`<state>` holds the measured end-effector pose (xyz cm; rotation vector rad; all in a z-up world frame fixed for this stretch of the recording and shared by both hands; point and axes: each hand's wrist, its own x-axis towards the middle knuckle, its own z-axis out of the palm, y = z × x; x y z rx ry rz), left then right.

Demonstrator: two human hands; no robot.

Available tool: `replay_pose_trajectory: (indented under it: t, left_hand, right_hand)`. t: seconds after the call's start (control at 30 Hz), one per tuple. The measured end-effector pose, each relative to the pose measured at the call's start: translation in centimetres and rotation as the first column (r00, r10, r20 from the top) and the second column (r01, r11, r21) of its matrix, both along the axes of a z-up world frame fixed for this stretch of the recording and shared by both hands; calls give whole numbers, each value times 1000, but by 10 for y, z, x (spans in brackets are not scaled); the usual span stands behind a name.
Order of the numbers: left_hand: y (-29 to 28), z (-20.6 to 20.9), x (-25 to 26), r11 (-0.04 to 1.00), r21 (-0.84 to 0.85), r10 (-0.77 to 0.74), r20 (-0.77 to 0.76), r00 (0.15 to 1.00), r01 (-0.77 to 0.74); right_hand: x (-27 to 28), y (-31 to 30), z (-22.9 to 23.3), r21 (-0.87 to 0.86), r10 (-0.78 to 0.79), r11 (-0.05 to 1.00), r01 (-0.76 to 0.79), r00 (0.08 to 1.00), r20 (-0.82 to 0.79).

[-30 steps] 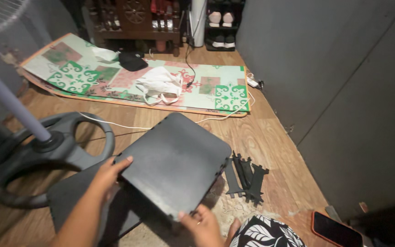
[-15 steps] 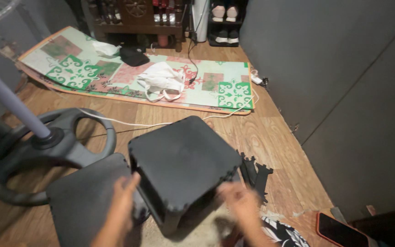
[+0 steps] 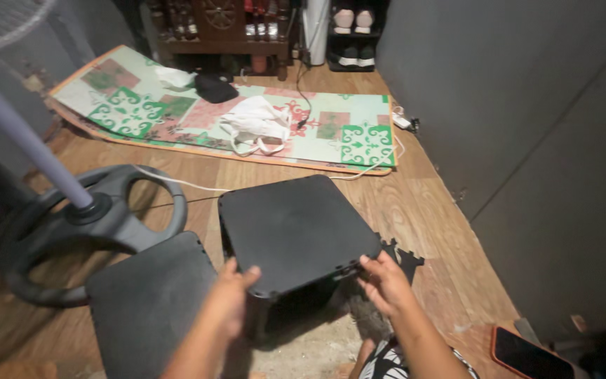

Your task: The person assembles a small black plastic stool by inserting legs into a base and attaching a top seat. They handle the base, legs, and seat, aligning and pressing parts together by hand.

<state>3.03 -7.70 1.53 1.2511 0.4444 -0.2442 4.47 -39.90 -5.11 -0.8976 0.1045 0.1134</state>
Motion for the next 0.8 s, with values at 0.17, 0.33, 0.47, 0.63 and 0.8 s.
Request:
replay_pose_trajectory:
  t: [0.17, 0.33, 0.47, 0.63, 0.8]
  left_hand:
    - [58, 3, 56, 974, -35, -222, -15, 975, 222]
    - [89, -16, 102, 942, 90, -323, 0, 946, 322]
    - [89, -31, 126, 915, 197, -374, 80, 924, 353]
    - [75, -22, 107, 797, 597, -82, 263, 961, -95]
    - [21, -41, 4, 727, 434, 454, 278, 847, -532]
  right_hand:
    - [-46, 39, 23, 91, -69, 993, 79, 992, -106]
    - [-86, 82, 22, 167, -9, 985, 49, 972, -236]
    - [-96, 98, 14, 222, 48, 975, -2, 978, -203]
    - [-87, 94, 7, 331, 54, 943, 46, 956, -287]
    - [-58, 42, -4, 326, -154, 916, 235, 955, -254]
